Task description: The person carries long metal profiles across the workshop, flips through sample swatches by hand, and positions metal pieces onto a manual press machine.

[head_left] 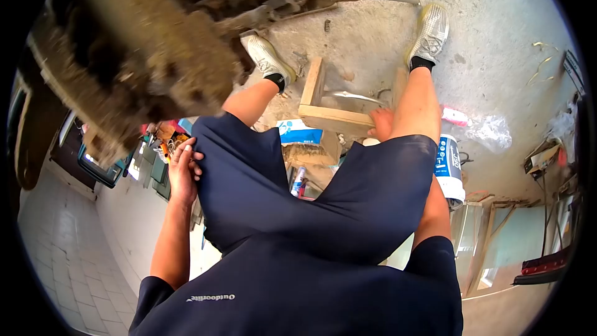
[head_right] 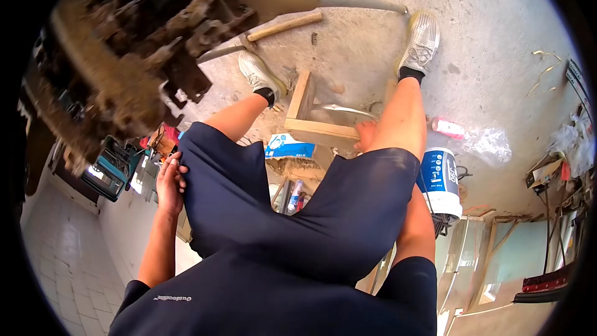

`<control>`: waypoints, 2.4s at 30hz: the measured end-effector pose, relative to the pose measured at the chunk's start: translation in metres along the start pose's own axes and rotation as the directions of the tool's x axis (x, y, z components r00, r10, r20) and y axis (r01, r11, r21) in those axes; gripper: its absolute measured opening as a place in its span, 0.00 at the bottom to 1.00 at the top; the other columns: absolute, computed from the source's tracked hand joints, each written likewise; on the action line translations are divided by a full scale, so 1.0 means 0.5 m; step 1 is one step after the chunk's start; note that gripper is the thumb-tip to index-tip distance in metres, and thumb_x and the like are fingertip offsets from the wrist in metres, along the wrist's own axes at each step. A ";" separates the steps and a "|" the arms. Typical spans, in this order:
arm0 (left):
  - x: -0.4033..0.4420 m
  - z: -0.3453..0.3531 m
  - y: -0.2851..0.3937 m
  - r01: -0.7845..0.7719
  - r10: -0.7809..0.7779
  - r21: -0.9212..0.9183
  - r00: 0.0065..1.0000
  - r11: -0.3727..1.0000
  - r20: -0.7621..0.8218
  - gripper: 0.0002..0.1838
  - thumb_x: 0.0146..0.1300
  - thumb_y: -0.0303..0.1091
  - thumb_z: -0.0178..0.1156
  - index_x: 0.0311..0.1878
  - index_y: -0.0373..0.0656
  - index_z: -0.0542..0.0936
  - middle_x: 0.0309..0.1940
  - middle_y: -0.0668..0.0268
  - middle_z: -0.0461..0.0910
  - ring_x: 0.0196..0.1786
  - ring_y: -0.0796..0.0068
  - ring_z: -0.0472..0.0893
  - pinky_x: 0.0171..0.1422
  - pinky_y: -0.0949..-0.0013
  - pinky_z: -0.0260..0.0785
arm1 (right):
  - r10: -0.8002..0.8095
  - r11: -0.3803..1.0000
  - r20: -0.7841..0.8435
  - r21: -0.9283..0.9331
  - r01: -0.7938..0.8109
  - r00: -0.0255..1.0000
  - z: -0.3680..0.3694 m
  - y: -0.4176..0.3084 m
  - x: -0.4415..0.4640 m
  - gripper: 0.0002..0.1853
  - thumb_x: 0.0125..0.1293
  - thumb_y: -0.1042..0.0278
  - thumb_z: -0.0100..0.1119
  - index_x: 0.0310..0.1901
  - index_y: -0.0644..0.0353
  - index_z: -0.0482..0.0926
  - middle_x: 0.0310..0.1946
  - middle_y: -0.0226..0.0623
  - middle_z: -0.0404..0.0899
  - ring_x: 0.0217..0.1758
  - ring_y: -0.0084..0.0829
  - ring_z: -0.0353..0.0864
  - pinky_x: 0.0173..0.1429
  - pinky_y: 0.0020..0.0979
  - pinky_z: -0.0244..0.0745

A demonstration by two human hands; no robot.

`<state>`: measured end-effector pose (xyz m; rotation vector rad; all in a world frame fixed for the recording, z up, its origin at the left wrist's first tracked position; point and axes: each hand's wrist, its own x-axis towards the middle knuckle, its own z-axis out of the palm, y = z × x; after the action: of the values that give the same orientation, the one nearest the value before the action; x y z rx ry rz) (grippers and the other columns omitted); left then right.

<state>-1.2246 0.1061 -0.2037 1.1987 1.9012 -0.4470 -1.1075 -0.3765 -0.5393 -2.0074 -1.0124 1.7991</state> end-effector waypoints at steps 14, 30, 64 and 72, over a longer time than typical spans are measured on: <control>0.016 0.029 0.025 0.050 -0.047 0.049 0.997 0.998 -0.063 0.16 0.82 0.40 0.52 0.63 0.43 0.79 0.28 0.73 0.78 0.17 0.88 0.65 0.19 0.81 0.56 | -0.049 0.926 -0.110 -0.378 0.004 0.993 0.130 0.062 -0.038 0.12 0.70 0.64 0.55 0.50 0.55 0.84 0.45 0.35 0.82 0.54 0.39 0.80 0.61 0.42 0.73; 0.041 0.005 0.020 -0.002 0.006 0.161 1.000 0.987 -0.026 0.17 0.82 0.44 0.53 0.63 0.45 0.80 0.26 0.77 0.75 0.17 0.89 0.62 0.19 0.80 0.51 | 0.008 0.942 -0.417 -0.301 -0.147 0.909 -0.079 0.185 0.084 0.14 0.68 0.64 0.56 0.52 0.56 0.84 0.49 0.38 0.82 0.58 0.40 0.79 0.64 0.43 0.73; -0.108 0.048 0.104 0.318 -0.123 -0.335 0.862 0.887 0.492 0.26 0.80 0.56 0.53 0.73 0.55 0.74 0.56 0.66 0.85 0.51 0.67 0.87 0.50 0.64 0.83 | 0.375 0.923 -0.565 0.305 -0.237 0.735 -0.098 0.044 -0.485 0.19 0.66 0.65 0.57 0.57 0.57 0.85 0.58 0.43 0.81 0.67 0.44 0.76 0.70 0.46 0.72; -0.326 0.179 0.275 -0.098 0.015 0.136 0.858 0.986 0.513 0.32 0.79 0.50 0.52 0.79 0.44 0.65 0.67 0.47 0.78 0.65 0.49 0.81 0.68 0.47 0.75 | 0.884 0.450 -0.263 0.708 -0.545 0.387 -0.341 0.120 -0.829 0.24 0.69 0.60 0.65 0.64 0.59 0.80 0.61 0.51 0.80 0.68 0.51 0.77 0.72 0.47 0.73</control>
<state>-1.0309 0.0196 -0.1108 1.0952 1.3861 -0.8101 -0.9223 -0.6437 -0.2250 -2.5346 0.7128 1.2299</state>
